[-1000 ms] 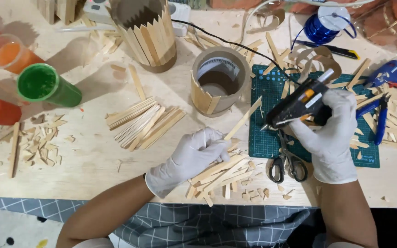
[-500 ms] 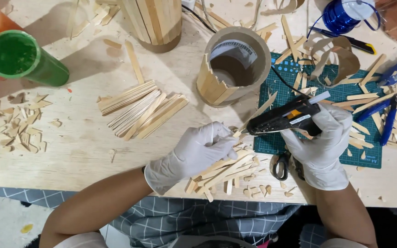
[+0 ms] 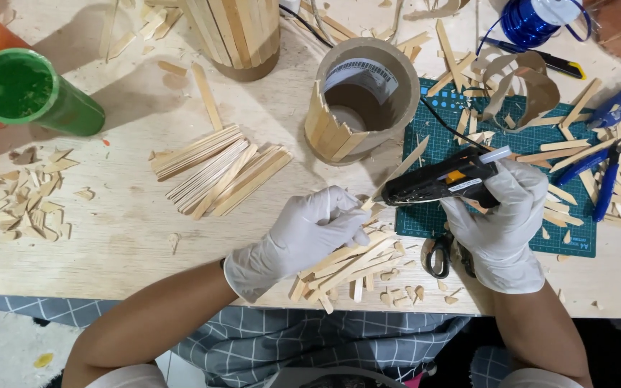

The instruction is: Assembling a container by gluing wooden sticks onto a cylindrical base using a hot glue gun.

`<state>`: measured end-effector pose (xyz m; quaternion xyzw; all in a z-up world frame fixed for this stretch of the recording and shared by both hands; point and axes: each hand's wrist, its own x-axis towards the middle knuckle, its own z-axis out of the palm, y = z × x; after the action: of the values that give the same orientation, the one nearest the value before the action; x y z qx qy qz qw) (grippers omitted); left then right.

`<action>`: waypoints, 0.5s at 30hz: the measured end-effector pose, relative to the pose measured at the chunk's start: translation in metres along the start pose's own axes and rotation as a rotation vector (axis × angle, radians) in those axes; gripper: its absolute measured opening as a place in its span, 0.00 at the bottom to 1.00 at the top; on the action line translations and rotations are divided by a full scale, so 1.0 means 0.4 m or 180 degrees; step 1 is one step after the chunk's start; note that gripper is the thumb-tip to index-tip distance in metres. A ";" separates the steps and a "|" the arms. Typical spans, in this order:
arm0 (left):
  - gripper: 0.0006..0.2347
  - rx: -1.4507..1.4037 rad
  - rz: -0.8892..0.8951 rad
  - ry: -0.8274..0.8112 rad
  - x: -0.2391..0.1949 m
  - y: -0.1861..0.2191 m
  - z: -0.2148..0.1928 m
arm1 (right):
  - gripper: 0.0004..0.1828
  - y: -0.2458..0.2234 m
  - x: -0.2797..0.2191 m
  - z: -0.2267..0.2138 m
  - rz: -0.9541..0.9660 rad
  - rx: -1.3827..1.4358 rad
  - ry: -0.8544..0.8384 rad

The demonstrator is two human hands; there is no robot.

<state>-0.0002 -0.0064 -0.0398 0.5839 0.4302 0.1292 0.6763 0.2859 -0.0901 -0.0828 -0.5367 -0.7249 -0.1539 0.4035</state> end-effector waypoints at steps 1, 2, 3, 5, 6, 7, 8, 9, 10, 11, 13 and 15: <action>0.05 0.0000 0.0001 -0.0003 0.001 0.001 0.000 | 0.37 0.000 0.002 -0.001 0.0001 -0.0003 0.0000; 0.06 0.0036 0.0014 -0.0005 0.001 0.002 0.000 | 0.34 0.001 0.003 -0.002 0.0025 -0.0018 0.0005; 0.06 0.0071 0.0025 -0.0009 0.002 0.003 0.001 | 0.32 0.001 0.004 -0.003 0.0050 -0.0032 0.0008; 0.06 0.0037 0.0044 -0.0016 0.002 0.000 0.001 | 0.31 0.000 0.013 -0.004 0.0039 -0.0006 0.0045; 0.06 0.0003 0.0063 -0.0020 0.002 -0.001 0.002 | 0.30 -0.001 0.018 -0.004 0.0027 0.0023 0.0083; 0.06 0.0005 0.0065 -0.0025 0.002 -0.002 0.003 | 0.30 0.003 0.017 -0.004 0.0029 0.0018 0.0085; 0.06 0.0013 0.0059 -0.0005 0.003 -0.003 0.003 | 0.29 0.006 0.016 -0.005 0.0046 -0.0057 0.0123; 0.06 0.0021 0.0053 0.0013 0.003 -0.004 0.004 | 0.28 0.009 0.015 -0.005 0.0063 -0.0134 0.0162; 0.06 0.0024 0.0055 0.0007 0.004 -0.007 0.005 | 0.28 0.013 0.015 -0.006 0.0066 -0.0139 0.0164; 0.06 0.0045 0.0111 0.0019 0.005 -0.011 0.005 | 0.28 0.018 0.015 -0.008 0.0057 -0.0159 0.0194; 0.07 0.0070 0.0171 0.0024 0.006 -0.012 0.006 | 0.28 0.021 0.020 -0.013 0.0051 -0.0188 0.0227; 0.07 0.0035 0.0239 0.0041 0.004 -0.009 0.007 | 0.29 0.018 0.030 -0.021 0.0214 -0.0170 0.0242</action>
<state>0.0017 -0.0082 -0.0438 0.6025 0.4130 0.1558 0.6650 0.2947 -0.0853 -0.0700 -0.5650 -0.6863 -0.1798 0.4212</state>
